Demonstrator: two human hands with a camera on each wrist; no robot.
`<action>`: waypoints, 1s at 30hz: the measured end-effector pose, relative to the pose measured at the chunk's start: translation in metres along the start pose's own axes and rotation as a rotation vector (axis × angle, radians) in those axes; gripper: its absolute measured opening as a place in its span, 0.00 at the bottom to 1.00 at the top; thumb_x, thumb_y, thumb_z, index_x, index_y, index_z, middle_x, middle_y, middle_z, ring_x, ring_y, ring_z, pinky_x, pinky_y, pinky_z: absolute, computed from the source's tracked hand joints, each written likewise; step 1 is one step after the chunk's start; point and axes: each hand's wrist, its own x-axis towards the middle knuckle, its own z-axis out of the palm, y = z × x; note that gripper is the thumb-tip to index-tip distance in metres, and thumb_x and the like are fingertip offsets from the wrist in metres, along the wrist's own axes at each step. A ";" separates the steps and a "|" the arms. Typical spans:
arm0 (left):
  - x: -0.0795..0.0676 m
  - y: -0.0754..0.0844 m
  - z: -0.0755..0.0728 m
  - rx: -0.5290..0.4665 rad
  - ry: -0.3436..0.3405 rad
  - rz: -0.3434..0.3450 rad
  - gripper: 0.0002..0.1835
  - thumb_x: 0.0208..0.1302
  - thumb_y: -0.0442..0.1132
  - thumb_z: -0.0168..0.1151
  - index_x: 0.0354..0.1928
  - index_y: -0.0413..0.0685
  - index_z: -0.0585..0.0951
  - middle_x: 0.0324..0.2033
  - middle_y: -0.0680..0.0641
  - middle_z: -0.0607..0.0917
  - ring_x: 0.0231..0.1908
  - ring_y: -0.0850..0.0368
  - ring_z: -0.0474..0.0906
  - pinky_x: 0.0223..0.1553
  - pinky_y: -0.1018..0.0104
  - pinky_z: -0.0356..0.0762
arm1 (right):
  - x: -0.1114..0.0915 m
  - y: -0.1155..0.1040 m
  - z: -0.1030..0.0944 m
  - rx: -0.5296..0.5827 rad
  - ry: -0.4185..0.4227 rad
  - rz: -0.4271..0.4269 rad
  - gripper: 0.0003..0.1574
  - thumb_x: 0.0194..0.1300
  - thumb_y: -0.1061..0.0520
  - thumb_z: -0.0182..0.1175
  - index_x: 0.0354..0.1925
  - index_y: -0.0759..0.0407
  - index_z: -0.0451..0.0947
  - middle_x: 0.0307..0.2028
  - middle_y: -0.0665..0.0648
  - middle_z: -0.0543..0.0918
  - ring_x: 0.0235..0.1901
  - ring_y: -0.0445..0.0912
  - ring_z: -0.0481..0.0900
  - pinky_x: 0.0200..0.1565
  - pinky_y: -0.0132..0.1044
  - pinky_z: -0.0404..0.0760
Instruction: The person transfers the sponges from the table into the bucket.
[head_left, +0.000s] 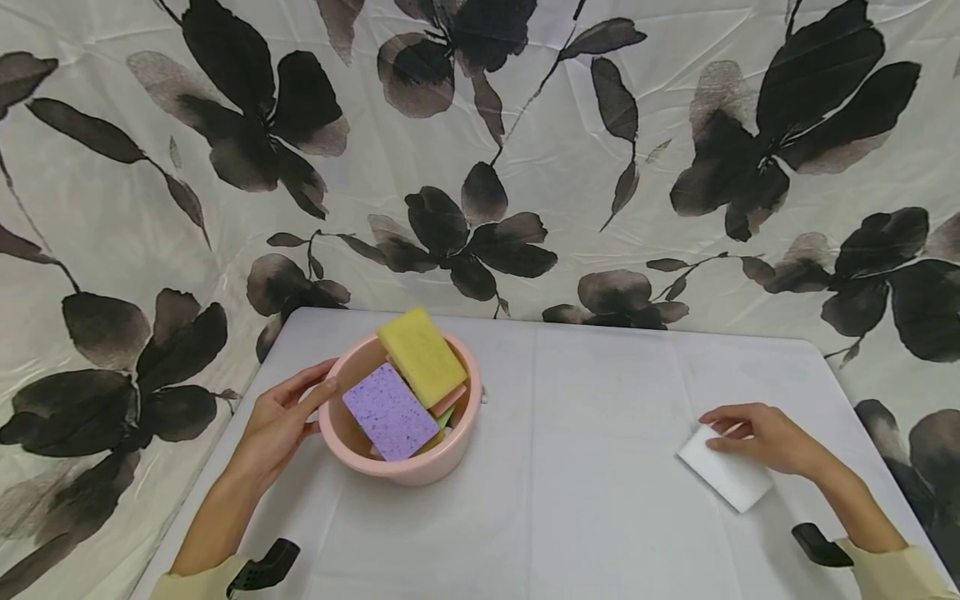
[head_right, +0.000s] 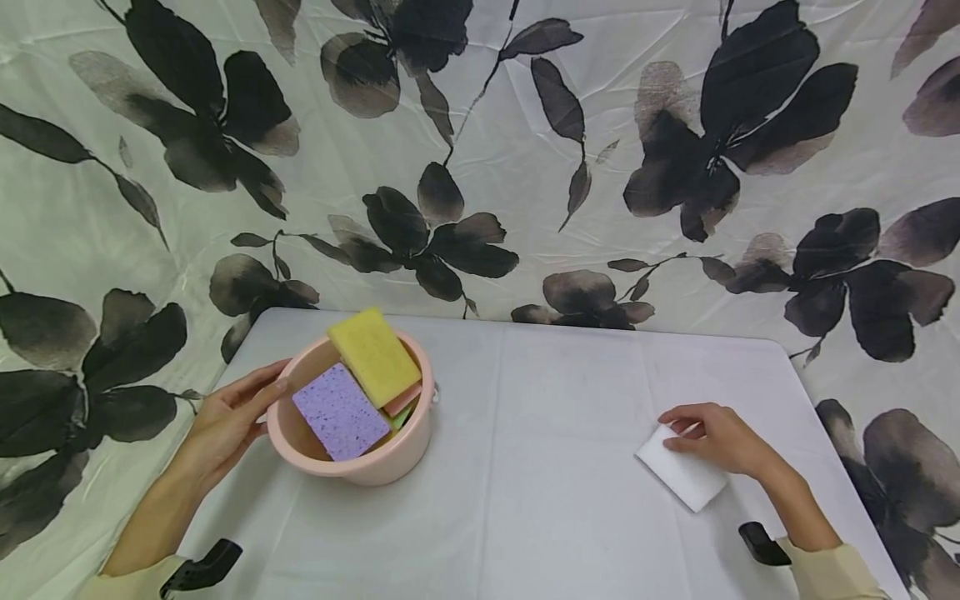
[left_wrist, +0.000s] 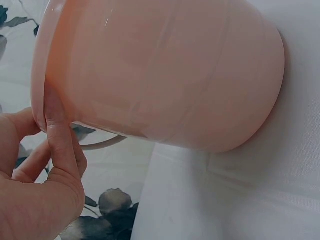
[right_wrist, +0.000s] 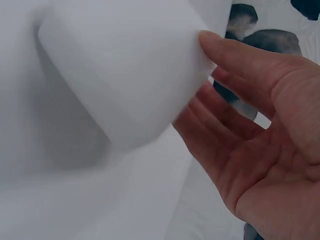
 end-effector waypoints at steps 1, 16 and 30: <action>0.000 0.000 0.000 -0.001 0.000 0.000 0.40 0.69 0.55 0.66 0.77 0.48 0.67 0.72 0.47 0.68 0.53 0.69 0.77 0.46 0.70 0.84 | 0.000 -0.001 -0.002 0.014 -0.005 0.007 0.21 0.62 0.59 0.73 0.51 0.69 0.84 0.41 0.57 0.87 0.36 0.37 0.83 0.38 0.33 0.85; -0.001 0.001 -0.001 0.016 0.002 -0.016 0.41 0.69 0.57 0.66 0.77 0.50 0.66 0.74 0.45 0.66 0.53 0.70 0.77 0.47 0.70 0.84 | 0.008 -0.019 -0.009 0.324 0.017 0.131 0.26 0.66 0.60 0.70 0.58 0.73 0.77 0.45 0.63 0.84 0.39 0.38 0.86 0.39 0.35 0.88; -0.001 0.001 0.000 0.021 0.006 -0.010 0.40 0.69 0.57 0.66 0.77 0.50 0.67 0.72 0.46 0.68 0.53 0.69 0.77 0.46 0.70 0.84 | 0.018 -0.045 -0.015 0.422 0.071 0.207 0.31 0.67 0.55 0.71 0.61 0.71 0.75 0.44 0.63 0.84 0.40 0.41 0.86 0.42 0.37 0.88</action>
